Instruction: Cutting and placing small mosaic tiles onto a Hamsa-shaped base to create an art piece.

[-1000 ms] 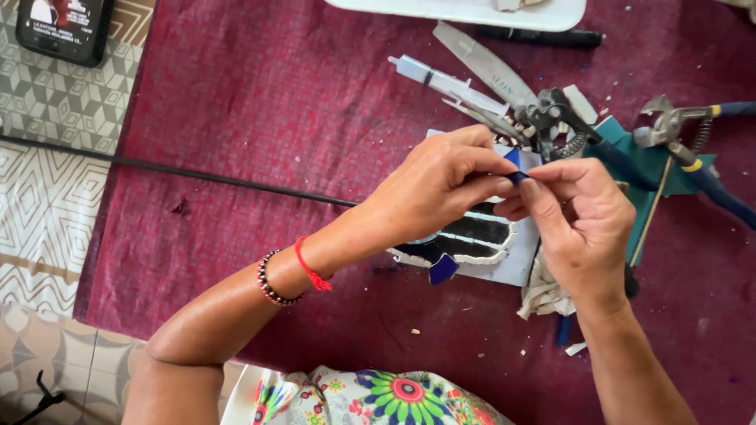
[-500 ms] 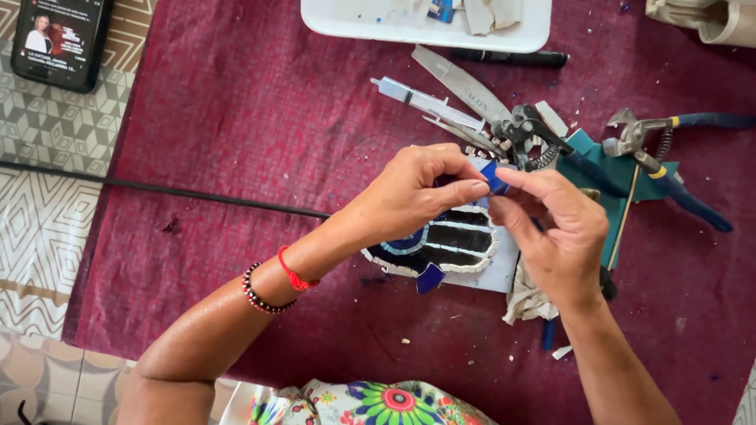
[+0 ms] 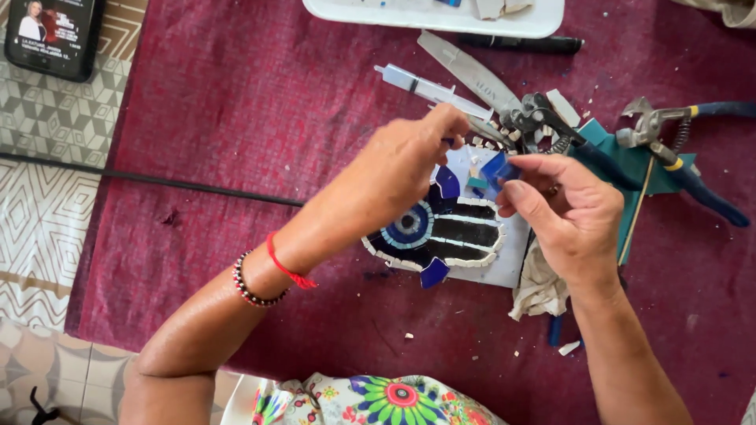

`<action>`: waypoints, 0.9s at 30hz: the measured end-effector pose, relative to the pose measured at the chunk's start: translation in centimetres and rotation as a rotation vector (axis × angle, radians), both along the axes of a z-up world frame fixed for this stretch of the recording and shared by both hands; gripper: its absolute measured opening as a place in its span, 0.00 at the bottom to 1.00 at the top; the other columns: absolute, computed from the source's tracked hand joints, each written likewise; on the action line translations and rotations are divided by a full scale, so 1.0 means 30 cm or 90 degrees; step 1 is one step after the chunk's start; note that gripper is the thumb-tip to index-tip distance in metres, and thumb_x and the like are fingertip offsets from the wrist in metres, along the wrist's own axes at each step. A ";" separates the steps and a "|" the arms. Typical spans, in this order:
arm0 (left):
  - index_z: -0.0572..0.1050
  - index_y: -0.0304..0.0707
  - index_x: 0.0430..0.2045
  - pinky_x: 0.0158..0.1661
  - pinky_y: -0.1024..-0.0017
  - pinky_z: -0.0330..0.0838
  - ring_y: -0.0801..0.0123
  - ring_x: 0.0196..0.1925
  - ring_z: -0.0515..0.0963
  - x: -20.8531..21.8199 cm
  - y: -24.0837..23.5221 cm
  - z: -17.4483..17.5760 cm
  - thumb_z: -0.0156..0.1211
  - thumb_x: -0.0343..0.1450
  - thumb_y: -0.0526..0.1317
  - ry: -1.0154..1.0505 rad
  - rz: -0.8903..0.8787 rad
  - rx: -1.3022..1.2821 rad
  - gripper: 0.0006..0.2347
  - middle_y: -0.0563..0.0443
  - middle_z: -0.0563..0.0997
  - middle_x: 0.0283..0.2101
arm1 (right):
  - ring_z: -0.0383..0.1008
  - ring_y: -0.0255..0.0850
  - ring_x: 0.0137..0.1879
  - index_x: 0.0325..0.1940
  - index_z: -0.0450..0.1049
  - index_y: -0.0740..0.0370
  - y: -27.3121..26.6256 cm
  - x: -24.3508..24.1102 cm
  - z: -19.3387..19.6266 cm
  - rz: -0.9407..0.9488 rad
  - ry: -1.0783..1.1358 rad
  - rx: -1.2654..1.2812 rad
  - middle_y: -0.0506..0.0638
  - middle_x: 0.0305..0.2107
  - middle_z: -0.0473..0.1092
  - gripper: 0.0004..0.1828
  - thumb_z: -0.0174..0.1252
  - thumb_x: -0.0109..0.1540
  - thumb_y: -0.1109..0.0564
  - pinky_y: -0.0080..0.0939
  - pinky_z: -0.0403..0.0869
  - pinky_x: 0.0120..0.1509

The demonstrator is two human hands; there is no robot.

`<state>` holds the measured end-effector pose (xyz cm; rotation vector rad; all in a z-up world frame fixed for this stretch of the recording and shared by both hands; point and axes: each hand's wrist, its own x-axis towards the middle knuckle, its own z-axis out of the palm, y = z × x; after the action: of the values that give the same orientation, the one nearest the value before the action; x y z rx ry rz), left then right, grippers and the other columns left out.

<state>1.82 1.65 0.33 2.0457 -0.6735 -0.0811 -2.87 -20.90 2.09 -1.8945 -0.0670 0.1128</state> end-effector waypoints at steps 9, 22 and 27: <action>0.83 0.42 0.27 0.28 0.71 0.68 0.76 0.22 0.80 0.050 0.059 -0.008 0.65 0.67 0.35 0.063 0.058 -0.013 0.01 0.58 0.85 0.22 | 0.79 0.38 0.37 0.51 0.76 0.71 -0.001 0.005 -0.025 0.042 -0.043 -0.079 0.55 0.39 0.76 0.12 0.65 0.64 0.69 0.29 0.79 0.43; 0.86 0.42 0.32 0.29 0.63 0.70 0.63 0.35 0.80 0.041 0.038 -0.073 0.66 0.69 0.36 0.083 0.099 0.095 0.04 0.54 0.80 0.31 | 0.75 0.40 0.41 0.51 0.78 0.73 0.015 0.008 -0.012 0.137 -0.194 -0.195 0.58 0.39 0.76 0.12 0.67 0.65 0.64 0.34 0.76 0.46; 0.82 0.41 0.42 0.34 0.57 0.72 0.56 0.38 0.83 0.029 0.036 -0.024 0.67 0.65 0.38 -0.005 0.060 0.083 0.12 0.51 0.81 0.41 | 0.77 0.44 0.44 0.50 0.79 0.72 0.026 0.000 0.009 0.214 -0.227 -0.187 0.61 0.42 0.76 0.09 0.64 0.66 0.68 0.37 0.77 0.49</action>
<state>2.69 2.73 -0.40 2.2015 -0.5888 -0.0631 -2.86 -20.12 2.37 -2.1645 -0.6422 0.0101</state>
